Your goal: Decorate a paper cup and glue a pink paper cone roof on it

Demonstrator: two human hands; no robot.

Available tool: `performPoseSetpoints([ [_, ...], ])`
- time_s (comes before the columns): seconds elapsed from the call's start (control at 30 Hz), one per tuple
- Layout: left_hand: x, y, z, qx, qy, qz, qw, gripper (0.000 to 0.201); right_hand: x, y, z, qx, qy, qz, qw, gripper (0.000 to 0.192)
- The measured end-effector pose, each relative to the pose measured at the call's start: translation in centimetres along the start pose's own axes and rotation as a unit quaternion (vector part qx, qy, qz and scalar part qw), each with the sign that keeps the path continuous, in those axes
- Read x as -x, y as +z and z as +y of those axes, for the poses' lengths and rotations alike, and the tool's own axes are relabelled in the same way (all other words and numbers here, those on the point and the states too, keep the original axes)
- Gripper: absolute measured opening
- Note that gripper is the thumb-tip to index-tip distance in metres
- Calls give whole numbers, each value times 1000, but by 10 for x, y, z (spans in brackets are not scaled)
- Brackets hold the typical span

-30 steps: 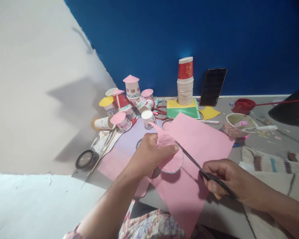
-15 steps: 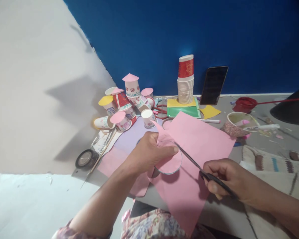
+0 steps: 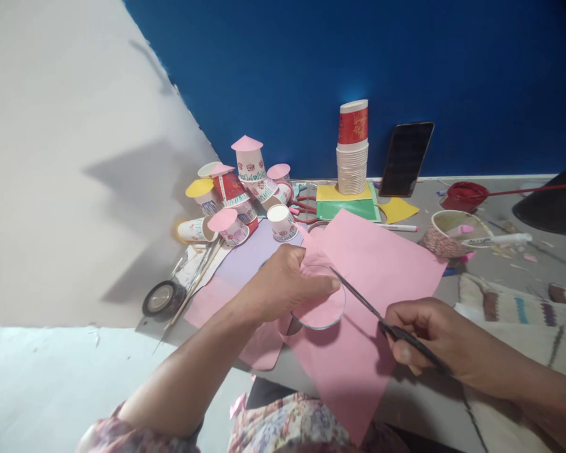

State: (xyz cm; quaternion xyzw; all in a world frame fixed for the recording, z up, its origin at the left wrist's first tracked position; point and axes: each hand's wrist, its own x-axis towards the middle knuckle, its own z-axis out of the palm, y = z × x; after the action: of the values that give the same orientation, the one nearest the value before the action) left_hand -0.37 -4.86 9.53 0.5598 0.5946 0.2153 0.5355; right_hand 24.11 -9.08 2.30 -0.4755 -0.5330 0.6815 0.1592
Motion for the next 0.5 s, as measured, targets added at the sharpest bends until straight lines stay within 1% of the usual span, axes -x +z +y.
performPoseSetpoints([
  [0.1, 0, -2, 1, -19, -19, -1, 1000, 29, -1, 0, 1, -7, -2, 2, 1000, 45],
  [0.2, 0, -3, 2, -37, -18, 3, 999, 34, -1, 1, 4, -19, -6, 4, 1000, 45],
  [0.3, -1, -4, 3, -88, -19, 17, 996, 41, -1, 2, 4, -26, 1, 5, 1000, 45],
  [0.37, -1, -5, 3, -112, -24, 14, 993, 44, -1, 2, 2, -25, 8, 4, 1000, 42],
  [0.5, -3, -7, 5, -127, -18, 1, 992, 44, 0, 1, -2, -28, 5, -2, 1000, 34],
])
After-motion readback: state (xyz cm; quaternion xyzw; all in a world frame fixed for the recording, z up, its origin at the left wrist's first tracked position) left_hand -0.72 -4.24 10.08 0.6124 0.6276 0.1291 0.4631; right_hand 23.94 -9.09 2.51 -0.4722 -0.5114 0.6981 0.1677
